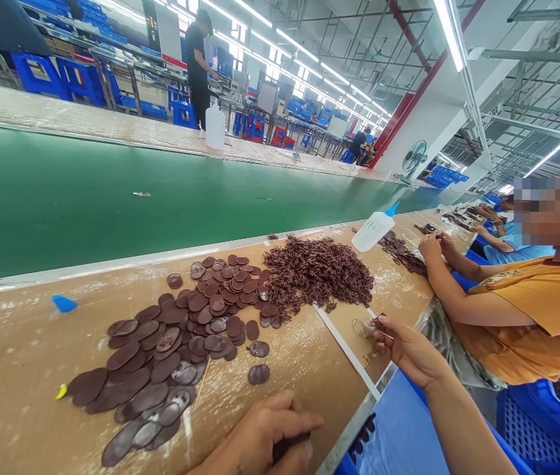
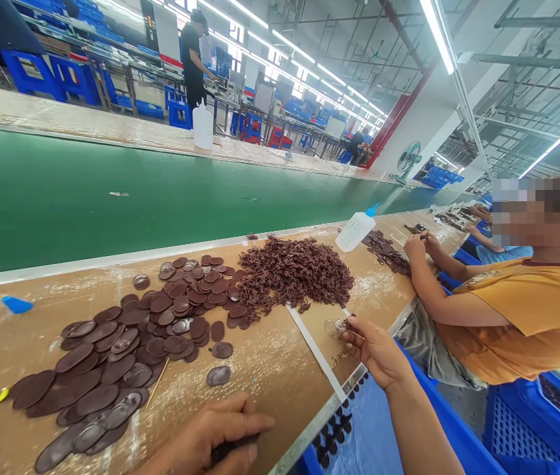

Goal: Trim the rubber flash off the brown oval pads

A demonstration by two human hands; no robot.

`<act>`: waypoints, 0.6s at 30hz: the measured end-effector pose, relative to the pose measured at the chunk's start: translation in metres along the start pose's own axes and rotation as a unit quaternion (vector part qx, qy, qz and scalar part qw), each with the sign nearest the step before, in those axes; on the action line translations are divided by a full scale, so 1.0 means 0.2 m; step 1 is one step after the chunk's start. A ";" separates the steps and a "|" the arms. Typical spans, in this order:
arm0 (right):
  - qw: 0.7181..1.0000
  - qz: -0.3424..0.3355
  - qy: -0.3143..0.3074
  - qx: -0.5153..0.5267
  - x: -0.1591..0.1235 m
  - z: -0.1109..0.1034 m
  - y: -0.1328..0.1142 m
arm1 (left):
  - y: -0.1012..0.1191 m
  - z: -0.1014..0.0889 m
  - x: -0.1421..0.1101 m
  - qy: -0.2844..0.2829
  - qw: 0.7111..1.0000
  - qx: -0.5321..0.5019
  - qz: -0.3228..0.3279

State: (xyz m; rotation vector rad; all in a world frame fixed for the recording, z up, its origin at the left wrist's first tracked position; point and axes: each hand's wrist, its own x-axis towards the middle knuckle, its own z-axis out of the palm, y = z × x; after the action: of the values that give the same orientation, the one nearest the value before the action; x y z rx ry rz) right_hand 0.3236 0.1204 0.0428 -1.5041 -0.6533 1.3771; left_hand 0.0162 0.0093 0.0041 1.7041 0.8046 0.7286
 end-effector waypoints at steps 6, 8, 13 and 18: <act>1.000 0.000 -0.001 -0.002 0.00 0.01 0.00 | -0.01 0.02 0.01 0.023 0.999 0.005 0.026; 1.000 -0.001 0.001 -0.001 0.00 0.01 -0.01 | -0.03 0.03 0.01 0.033 0.999 -0.007 0.037; 0.999 -0.030 0.014 0.022 -0.09 0.02 -0.04 | -0.09 0.06 -0.01 0.049 0.998 -0.042 -0.004; 0.987 -0.025 -0.071 0.143 -0.37 0.11 0.01 | -0.06 0.08 -0.01 0.019 0.959 -0.236 -0.153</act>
State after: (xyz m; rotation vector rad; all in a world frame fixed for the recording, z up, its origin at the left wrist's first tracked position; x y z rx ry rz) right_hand 0.2858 0.0608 0.0759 -1.1632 -0.5496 1.4805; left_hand 0.0256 0.0005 -0.0118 1.1099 0.8208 0.6743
